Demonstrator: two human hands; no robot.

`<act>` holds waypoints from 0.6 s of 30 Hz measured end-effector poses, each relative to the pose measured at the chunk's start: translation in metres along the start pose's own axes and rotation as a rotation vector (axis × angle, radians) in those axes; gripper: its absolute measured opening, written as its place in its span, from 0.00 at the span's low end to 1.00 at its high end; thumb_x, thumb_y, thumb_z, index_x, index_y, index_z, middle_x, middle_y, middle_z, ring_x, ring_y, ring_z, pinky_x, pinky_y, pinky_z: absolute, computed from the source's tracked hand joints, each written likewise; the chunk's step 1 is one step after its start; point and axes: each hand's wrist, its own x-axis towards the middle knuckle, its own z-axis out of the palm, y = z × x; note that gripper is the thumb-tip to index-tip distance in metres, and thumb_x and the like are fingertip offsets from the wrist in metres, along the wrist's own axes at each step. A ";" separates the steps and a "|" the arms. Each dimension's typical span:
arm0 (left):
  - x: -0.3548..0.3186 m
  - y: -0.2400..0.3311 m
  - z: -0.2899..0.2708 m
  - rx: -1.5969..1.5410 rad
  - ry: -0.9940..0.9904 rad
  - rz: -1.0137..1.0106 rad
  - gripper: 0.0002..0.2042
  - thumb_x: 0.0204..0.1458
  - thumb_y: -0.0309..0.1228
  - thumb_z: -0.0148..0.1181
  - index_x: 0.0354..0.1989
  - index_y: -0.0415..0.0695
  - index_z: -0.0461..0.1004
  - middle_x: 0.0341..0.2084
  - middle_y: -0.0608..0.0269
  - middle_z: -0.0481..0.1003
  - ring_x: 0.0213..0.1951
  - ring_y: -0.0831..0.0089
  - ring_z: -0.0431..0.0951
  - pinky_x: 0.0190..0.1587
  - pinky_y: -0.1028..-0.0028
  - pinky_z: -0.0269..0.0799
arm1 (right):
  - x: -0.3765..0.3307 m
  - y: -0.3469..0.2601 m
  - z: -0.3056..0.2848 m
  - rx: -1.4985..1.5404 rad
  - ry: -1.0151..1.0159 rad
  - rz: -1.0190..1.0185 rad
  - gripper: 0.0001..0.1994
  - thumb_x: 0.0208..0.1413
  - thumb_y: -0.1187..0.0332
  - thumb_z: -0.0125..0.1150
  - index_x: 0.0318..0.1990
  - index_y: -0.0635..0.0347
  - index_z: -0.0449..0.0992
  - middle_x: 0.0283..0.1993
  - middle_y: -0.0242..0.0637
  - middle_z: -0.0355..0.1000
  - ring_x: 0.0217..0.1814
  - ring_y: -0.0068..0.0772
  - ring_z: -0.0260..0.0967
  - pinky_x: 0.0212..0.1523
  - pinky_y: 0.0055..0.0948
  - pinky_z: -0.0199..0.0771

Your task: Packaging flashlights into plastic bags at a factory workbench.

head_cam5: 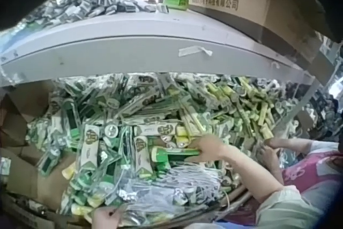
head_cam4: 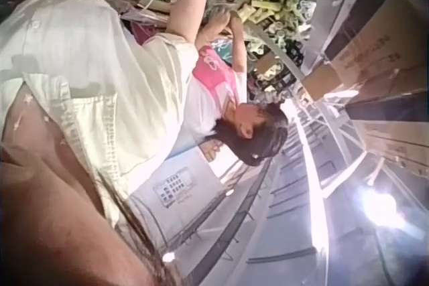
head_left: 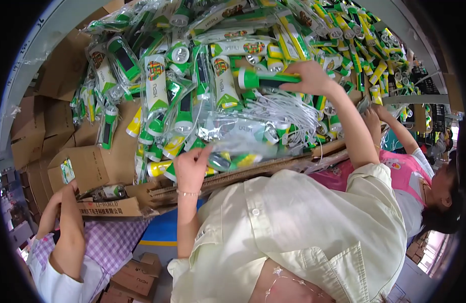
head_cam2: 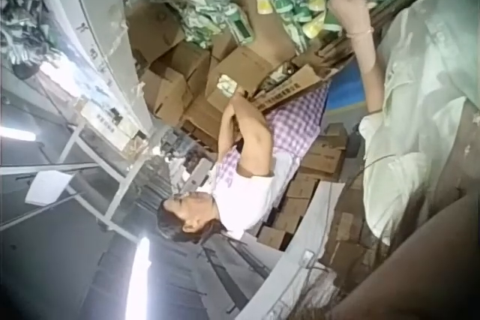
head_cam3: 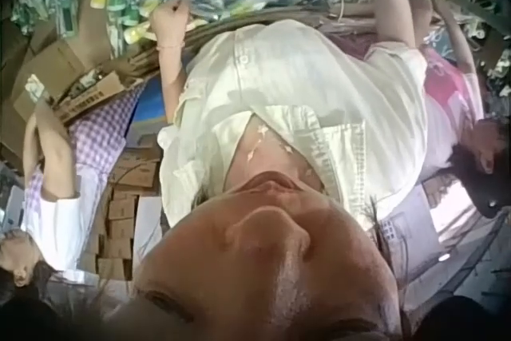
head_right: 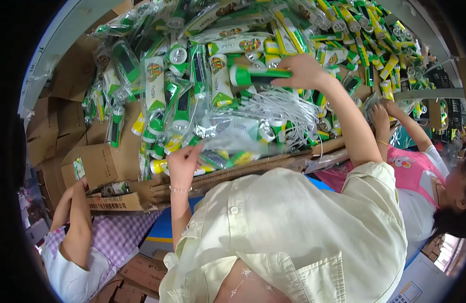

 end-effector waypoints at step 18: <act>-0.006 0.008 0.022 -0.181 0.118 0.185 0.09 0.54 0.28 0.54 0.34 0.36 0.78 0.11 0.71 0.68 0.12 0.86 0.63 0.14 0.81 0.55 | -0.035 -0.151 0.053 -0.056 -0.052 -0.295 0.23 0.39 0.67 0.62 0.47 0.56 0.66 0.31 0.35 0.71 0.27 0.37 0.72 0.22 0.34 0.71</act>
